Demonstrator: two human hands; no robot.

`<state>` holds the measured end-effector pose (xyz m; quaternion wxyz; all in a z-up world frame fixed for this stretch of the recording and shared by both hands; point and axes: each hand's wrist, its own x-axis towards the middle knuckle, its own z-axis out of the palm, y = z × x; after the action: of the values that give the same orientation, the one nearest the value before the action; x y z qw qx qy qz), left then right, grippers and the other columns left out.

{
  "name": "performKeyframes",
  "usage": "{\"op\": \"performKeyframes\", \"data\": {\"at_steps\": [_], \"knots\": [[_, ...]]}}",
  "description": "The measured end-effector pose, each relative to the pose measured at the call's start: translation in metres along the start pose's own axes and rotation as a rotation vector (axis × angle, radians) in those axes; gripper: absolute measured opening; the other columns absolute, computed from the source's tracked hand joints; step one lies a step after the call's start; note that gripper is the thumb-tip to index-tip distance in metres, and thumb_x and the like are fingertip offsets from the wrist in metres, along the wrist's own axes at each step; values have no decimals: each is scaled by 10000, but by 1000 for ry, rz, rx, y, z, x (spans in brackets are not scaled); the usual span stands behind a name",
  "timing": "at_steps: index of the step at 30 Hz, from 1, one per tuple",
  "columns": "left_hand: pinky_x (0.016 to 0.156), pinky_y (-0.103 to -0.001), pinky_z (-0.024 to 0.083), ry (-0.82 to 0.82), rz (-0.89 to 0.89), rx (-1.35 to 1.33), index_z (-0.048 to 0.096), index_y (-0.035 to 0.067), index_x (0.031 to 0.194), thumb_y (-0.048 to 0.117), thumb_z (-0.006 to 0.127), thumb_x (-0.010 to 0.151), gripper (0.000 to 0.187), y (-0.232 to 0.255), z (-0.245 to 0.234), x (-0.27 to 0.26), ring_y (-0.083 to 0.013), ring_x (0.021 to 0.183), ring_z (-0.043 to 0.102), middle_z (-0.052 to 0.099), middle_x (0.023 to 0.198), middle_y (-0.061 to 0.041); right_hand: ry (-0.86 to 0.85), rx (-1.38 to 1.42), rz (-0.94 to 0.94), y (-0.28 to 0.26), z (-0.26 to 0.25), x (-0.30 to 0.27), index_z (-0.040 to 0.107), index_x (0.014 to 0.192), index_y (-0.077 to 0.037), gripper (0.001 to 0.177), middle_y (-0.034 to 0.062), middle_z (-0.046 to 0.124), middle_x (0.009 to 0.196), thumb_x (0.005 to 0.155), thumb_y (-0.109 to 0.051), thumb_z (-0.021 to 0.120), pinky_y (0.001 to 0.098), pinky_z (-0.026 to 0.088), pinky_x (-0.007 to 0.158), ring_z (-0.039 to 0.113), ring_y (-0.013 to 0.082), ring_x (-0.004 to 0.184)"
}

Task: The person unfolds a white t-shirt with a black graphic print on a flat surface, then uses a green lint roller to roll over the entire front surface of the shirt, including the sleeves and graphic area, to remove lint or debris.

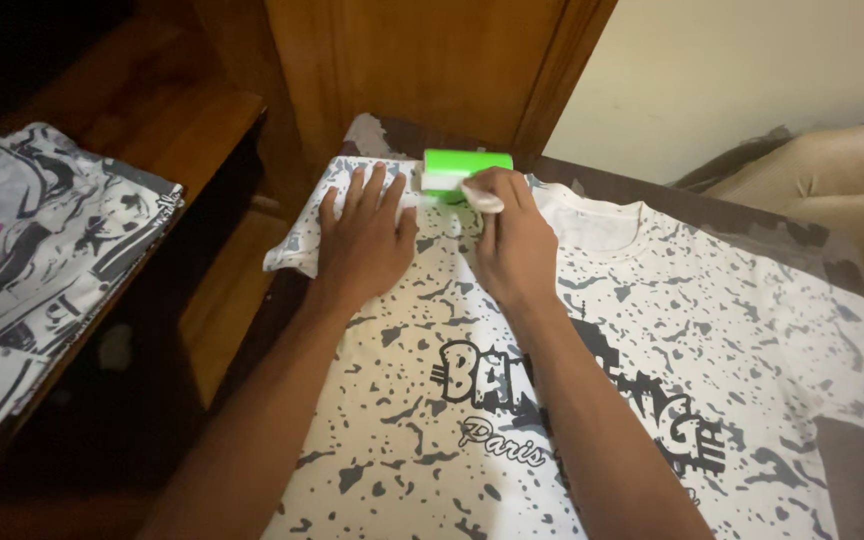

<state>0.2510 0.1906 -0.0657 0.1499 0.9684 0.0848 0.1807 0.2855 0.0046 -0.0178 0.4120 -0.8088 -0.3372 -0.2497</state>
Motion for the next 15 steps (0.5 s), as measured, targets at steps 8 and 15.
{"op": "performKeyframes", "data": {"at_steps": [8, 15], "knots": [[1203, -590, 94, -3, 4, 14, 435, 83, 1526, 382, 417, 1027, 582, 1, 0, 2, -343, 1532, 206, 296, 1643, -157, -61, 13, -7, 2, -2, 3, 627, 1227, -94, 324, 108, 645, 1246, 954, 5, 484, 441, 555, 792, 684, 367, 979], [1160, -730, -44, -66, -69, 25, 420, 127, 1530, 402, 390, 1029, 572, 8, -8, 2, -338, 1541, 151, 275, 1650, -116, -23, 48, 103, 1, -2, 3, 623, 1182, -124, 165, 72, 661, 1212, 1077, -55, 516, 415, 571, 819, 701, 338, 1005]]}}
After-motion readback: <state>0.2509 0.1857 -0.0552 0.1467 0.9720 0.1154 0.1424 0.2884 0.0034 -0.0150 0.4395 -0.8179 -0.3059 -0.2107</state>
